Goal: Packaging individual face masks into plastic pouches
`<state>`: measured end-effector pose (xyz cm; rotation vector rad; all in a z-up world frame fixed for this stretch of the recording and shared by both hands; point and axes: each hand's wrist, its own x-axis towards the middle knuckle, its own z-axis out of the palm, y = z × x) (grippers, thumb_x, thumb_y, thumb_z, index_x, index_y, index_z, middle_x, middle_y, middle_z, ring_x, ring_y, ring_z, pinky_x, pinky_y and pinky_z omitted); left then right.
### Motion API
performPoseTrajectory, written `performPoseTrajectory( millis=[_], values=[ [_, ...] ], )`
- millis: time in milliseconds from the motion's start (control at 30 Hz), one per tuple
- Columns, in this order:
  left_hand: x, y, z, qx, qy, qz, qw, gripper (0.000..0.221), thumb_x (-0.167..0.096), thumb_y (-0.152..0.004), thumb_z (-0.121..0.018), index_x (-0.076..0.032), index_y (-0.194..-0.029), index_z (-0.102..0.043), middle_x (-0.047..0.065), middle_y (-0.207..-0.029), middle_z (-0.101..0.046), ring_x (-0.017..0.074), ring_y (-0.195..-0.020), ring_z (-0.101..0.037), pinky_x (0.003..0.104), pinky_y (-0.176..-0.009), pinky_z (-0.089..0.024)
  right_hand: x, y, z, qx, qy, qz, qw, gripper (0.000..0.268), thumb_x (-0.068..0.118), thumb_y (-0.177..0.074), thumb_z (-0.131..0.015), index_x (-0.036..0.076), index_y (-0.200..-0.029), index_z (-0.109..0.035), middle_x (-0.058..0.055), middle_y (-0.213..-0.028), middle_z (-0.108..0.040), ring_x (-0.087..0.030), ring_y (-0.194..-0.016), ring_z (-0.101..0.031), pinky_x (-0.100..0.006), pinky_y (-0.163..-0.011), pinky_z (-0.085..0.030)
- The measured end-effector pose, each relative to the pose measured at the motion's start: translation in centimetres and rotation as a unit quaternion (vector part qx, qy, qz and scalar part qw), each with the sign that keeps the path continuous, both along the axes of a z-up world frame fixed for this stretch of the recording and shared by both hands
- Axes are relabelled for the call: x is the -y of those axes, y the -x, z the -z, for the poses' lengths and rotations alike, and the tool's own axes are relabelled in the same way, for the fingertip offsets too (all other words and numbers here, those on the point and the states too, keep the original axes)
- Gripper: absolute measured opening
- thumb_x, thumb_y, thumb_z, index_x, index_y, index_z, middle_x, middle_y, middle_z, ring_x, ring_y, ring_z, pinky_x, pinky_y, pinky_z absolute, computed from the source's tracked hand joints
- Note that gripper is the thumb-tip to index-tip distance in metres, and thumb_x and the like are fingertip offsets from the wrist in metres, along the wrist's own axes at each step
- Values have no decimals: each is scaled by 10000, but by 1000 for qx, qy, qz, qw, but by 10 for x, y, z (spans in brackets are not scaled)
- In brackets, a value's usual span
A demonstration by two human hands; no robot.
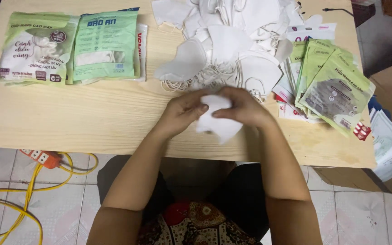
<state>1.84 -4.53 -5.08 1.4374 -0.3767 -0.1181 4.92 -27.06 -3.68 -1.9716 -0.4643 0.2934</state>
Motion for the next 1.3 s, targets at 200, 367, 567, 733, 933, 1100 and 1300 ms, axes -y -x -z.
performPoseTrajectory(
  millis=[200, 367, 567, 733, 933, 1100, 1300],
  values=[
    [-7, -16, 53, -61, 20, -51, 997, 219, -133, -1027, -643, -101, -1211, -758, 11, -796, -709, 66, -712, -545, 187, -629, -494, 13, -20, 12, -30, -33, 44, 998, 219, 145, -872, -831, 120, -1067, -734, -45, -882, -704, -153, -856, -663, -290, -783, -540],
    [-17, -13, 51, -95, 0, -49, 994, 284, -137, -1065, -544, -6, -1263, -699, 106, -871, -681, 119, -756, -580, 262, -709, -509, 78, -64, 48, 225, 238, 194, 925, 454, 179, -927, -812, 46, -1332, -654, -212, -1252, -626, -415, -1203, -602, -490, -984, -527],
    [-16, -13, 44, -154, 35, -52, 986, 232, -112, -1017, -620, -19, -1192, -741, -4, -598, -550, 41, -517, -512, 145, -501, -420, 100, -82, 72, 270, 371, 201, 865, 596, 255, -798, -888, 120, -1348, -701, -130, -1273, -644, -371, -1212, -602, -483, -1006, -513],
    [-12, -13, 56, -146, 29, -77, 986, 190, -128, -1000, -693, -11, -1135, -758, 13, -579, -565, 45, -488, -504, 167, -476, -419, 107, -82, 76, 263, 376, 216, 862, 575, 243, -724, -959, 156, -1255, -755, -111, -1154, -635, -366, -1072, -619, -467, -879, -524],
    [-12, -16, 51, -127, 42, -81, 988, 166, -107, -1004, -673, -32, -1118, -768, 7, -546, -556, 31, -488, -512, 146, -486, -409, 101, -71, 71, 309, 361, 249, 844, 239, 241, -813, -924, 198, -970, -749, -26, -1105, -560, -313, -1065, -597, -410, -898, -533],
    [-12, -17, 53, -72, -39, -98, 992, 262, -225, -994, -630, -78, -1172, -754, 48, -1156, -746, 127, -1080, -655, 245, -953, -496, 103, -65, 50, 389, 220, 159, 880, 217, 4, -769, -753, 80, -883, -584, -142, -1024, -658, -360, -1028, -607, -437, -918, -437],
    [-8, -10, 30, -78, 24, -126, 989, 197, -134, -1042, -636, -36, -1169, -750, 83, -818, -755, 81, -768, -586, 221, -723, -526, 57, -18, -14, 16, -40, 71, 997, 368, -2, -794, -881, 68, -1074, -653, -58, -956, -742, -101, -885, -630, -289, -844, -517]
  ],
)
